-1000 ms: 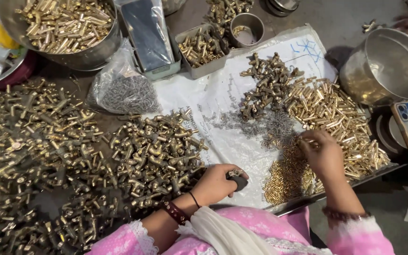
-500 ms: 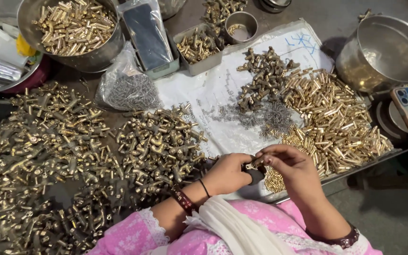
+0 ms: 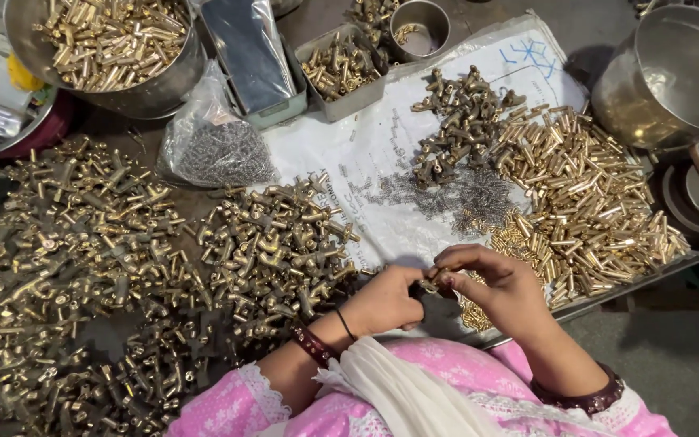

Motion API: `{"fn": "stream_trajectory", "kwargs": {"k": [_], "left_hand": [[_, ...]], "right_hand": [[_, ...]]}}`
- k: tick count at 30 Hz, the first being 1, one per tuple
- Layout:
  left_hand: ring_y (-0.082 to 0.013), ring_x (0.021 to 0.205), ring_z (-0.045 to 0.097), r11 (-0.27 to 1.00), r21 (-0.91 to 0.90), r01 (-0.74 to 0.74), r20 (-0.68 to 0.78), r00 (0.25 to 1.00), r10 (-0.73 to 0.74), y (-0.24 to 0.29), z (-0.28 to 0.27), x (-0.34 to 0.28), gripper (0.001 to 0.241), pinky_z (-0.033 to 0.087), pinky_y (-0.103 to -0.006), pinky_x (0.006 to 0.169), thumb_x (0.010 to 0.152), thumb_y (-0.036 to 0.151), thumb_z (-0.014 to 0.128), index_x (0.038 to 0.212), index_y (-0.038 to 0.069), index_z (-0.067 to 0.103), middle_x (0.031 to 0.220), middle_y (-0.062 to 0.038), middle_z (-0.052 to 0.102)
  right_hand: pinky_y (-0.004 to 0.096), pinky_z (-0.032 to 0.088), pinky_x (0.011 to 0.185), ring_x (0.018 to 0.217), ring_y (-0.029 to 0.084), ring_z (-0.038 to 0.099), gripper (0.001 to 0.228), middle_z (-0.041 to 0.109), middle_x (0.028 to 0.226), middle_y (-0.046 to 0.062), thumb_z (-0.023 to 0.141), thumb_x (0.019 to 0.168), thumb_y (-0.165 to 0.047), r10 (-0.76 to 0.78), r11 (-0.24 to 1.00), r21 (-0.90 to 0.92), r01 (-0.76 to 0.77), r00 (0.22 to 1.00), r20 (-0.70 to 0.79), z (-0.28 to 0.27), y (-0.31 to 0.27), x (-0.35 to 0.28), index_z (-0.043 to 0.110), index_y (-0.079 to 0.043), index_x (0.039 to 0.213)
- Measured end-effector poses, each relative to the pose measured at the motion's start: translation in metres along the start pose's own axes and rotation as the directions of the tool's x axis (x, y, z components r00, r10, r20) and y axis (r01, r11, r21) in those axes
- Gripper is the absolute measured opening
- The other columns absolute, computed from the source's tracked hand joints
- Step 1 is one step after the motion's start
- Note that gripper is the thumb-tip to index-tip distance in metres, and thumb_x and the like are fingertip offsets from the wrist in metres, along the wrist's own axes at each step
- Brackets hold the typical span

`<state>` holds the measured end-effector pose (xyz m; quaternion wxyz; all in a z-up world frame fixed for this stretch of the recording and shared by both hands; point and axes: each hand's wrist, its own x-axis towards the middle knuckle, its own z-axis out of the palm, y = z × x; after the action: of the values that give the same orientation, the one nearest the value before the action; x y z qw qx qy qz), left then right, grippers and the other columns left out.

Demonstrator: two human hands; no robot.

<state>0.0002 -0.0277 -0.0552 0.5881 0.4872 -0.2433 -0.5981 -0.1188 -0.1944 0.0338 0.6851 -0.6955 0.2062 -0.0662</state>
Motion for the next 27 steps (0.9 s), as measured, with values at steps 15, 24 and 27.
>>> {"fn": "stream_trajectory", "kwargs": {"k": [15,24,27], "left_hand": [[-0.0164,0.054,0.067,0.968,-0.212,0.132,-0.14,0.976,-0.164,0.032,-0.007,-0.006,0.044,0.037,-0.0253,0.039,0.104,0.039,0.049,0.089,0.002,0.068,0.074,-0.007,0.066],[-0.0197,0.053,0.067,0.918,-0.314,0.241,-0.171,0.937,-0.305,0.061,0.019,-0.021,0.064,0.038,-0.025,0.04,0.101,0.06,0.046,0.078,0.004,0.065,0.07,-0.007,0.064],[-0.0193,0.05,0.064,0.897,-0.365,0.251,-0.168,0.929,-0.328,0.056,0.024,-0.019,0.063,0.036,-0.0257,0.037,0.1,0.061,0.048,0.077,0.005,0.066,0.067,-0.006,0.063]], "right_hand": [[0.035,0.06,0.08,0.091,0.022,0.072,0.021,0.075,0.111,0.006,0.074,0.086,-0.012,-0.156,0.606,-0.78,-0.158,0.937,-0.311,-0.075,0.049,0.01,0.079,-0.015,0.107],[0.042,0.059,0.07,0.091,0.03,0.069,0.02,0.071,0.099,0.008,0.075,0.085,-0.027,-0.243,0.269,-0.954,-0.131,0.95,-0.199,-0.061,0.058,0.023,0.079,-0.013,0.099],[0.041,0.059,0.075,0.09,0.029,0.07,0.02,0.071,0.104,0.01,0.073,0.094,-0.027,-0.199,0.229,-0.955,-0.189,0.951,-0.236,-0.06,0.056,0.027,0.077,-0.009,0.103]]}}
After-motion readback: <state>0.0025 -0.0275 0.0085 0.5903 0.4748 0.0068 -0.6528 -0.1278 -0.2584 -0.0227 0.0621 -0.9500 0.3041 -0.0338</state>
